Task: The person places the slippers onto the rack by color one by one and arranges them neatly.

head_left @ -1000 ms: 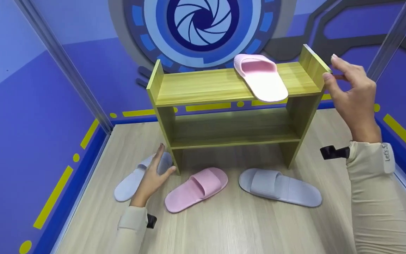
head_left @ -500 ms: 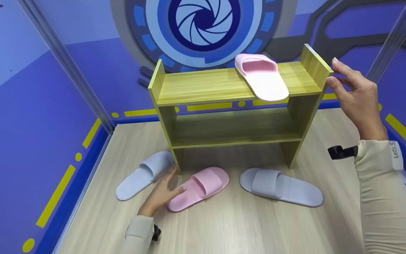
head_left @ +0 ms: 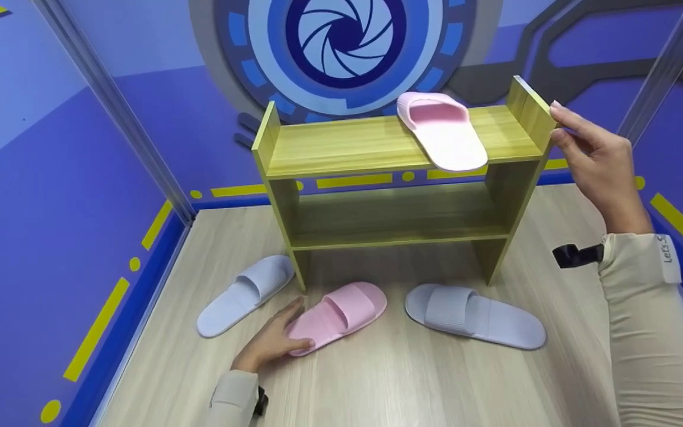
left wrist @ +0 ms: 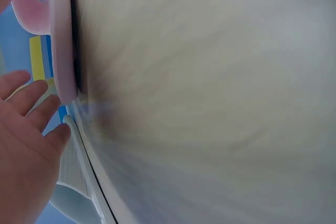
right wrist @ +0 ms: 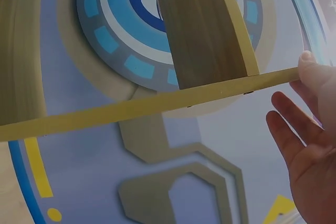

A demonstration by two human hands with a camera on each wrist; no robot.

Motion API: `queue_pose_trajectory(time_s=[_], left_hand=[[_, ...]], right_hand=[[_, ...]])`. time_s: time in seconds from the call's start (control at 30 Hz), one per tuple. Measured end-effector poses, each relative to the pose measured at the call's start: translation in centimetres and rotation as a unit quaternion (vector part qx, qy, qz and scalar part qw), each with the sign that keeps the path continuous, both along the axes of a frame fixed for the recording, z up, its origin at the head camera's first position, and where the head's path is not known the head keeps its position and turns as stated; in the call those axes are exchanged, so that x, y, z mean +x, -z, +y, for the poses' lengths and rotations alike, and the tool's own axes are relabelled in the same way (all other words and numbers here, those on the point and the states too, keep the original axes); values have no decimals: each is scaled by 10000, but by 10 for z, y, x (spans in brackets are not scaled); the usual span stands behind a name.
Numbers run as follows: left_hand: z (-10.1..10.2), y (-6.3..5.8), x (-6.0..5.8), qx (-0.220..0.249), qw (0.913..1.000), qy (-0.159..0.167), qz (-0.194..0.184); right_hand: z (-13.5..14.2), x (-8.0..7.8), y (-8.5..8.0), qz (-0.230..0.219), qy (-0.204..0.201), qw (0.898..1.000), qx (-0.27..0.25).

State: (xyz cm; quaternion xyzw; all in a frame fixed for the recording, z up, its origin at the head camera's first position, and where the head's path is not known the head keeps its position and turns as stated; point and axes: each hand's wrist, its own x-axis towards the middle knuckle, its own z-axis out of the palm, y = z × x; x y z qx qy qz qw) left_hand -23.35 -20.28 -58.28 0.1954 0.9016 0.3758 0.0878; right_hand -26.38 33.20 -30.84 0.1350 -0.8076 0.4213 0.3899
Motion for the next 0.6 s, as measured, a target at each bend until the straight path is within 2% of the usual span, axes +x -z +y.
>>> queue_pose_trajectory(time_s=[0.3, 0.6], left_hand=[[-2, 0, 0, -137, 9996, 200, -152], [-3, 1, 1, -147, 9990, 371, -177]], right_hand=[[-2, -2, 0, -25, 31, 9993, -373], [-5, -3, 0, 15, -223, 9976, -654]])
